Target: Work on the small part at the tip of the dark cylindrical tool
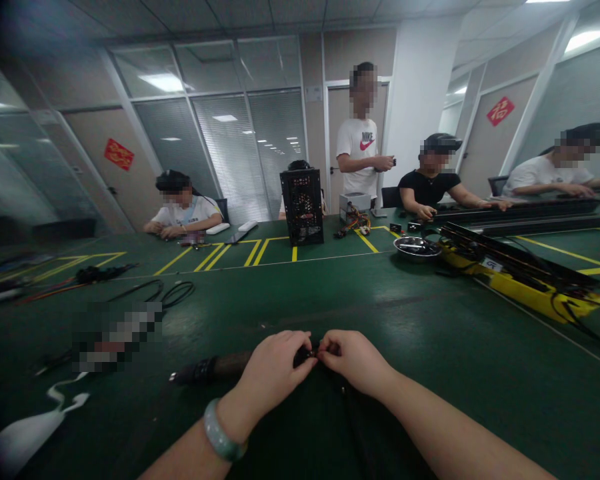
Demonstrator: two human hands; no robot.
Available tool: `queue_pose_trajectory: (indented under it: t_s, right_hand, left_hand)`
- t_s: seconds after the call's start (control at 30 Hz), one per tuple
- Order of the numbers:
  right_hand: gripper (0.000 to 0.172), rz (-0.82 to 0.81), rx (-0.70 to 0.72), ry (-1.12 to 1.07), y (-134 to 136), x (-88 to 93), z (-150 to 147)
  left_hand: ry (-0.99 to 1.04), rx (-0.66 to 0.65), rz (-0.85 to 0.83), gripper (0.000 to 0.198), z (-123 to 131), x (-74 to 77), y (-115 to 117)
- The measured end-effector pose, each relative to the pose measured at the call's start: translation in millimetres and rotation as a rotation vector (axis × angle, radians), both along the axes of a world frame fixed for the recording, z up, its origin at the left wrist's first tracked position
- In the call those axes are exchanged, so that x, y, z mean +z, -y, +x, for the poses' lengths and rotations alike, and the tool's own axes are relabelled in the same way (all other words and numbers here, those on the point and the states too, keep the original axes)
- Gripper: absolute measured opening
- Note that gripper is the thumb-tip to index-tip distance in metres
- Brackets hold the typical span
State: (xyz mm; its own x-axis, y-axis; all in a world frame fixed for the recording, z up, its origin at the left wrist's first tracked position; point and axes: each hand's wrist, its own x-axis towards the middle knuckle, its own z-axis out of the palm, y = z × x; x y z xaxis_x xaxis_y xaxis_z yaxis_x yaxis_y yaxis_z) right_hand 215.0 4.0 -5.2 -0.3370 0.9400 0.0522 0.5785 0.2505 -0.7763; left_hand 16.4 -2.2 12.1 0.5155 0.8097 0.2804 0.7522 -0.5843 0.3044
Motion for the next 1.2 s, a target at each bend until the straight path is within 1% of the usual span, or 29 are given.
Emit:
queue_pose_trajectory:
  t_s: [0.1, 0.2, 0.3, 0.4, 0.47, 0.57, 0.73, 0.8, 0.9, 1.07, 1.2]
  right_hand:
    - [0.011, 0.0, -0.004, 0.016, -0.3, 0.1, -0.5]
    - [0.012, 0.001, -0.007, 0.026, 0.0, 0.2, -0.7]
    - [0.012, -0.004, 0.001, 0.008, 0.4, -0.2, 0.0]
    - [0.011, 0.0, 0.003, 0.0, 0.4, -1.3, 1.0]
    - [0.01, 0.009, 0.004, 0.007, 0.3, -1.9, 1.3]
    - [0.01, 0.015, 0.006, 0.013, 0.4, -1.4, 1.0]
    - [0.009, 0.018, 0.011, 0.014, 1.2, 1.0, 0.4]
    - [0.01, 0.019, 0.009, 0.018, 0.8, 0.5, 0.7]
    - [0.011, 0.018, 0.012, 0.021, -0.6, -2.3, 1.4]
    - [0.01, 0.035, 0.012, 0.026, -2.0, -6.7, 2.0]
    - [0.01, 0.022, 0.011, 0.012, -2.2, -6.4, 1.5]
  left_hand:
    - [-0.034, -0.006, 0.001, 0.007, 0.4, -1.2, -1.1]
    - [-0.032, -0.038, 0.009, 0.011, 0.0, -2.0, -1.3]
    - [-0.006, -0.023, 0.011, 0.012, -0.7, -2.3, -0.8]
    - [-0.002, -0.014, 0.011, 0.008, -0.8, -2.5, -0.7]
    - [-0.003, -0.037, 0.014, 0.007, -0.4, -2.5, -0.9]
    - [0.007, -0.072, 0.016, 0.011, -0.2, -1.9, -0.9]
    - [0.017, -0.023, 0.013, 0.008, -1.1, -1.2, -0.5]
    - [0.01, -0.036, 0.011, 0.007, -1.2, -1.6, -0.6]
    - [0.001, -0.066, 0.016, 0.012, -0.6, -2.2, -0.8]
    - [0.001, -0.014, 0.004, 0.011, -0.1, -3.2, -1.5]
    - [-0.012, -0.032, -0.003, 0.008, -0.9, -4.3, -2.6]
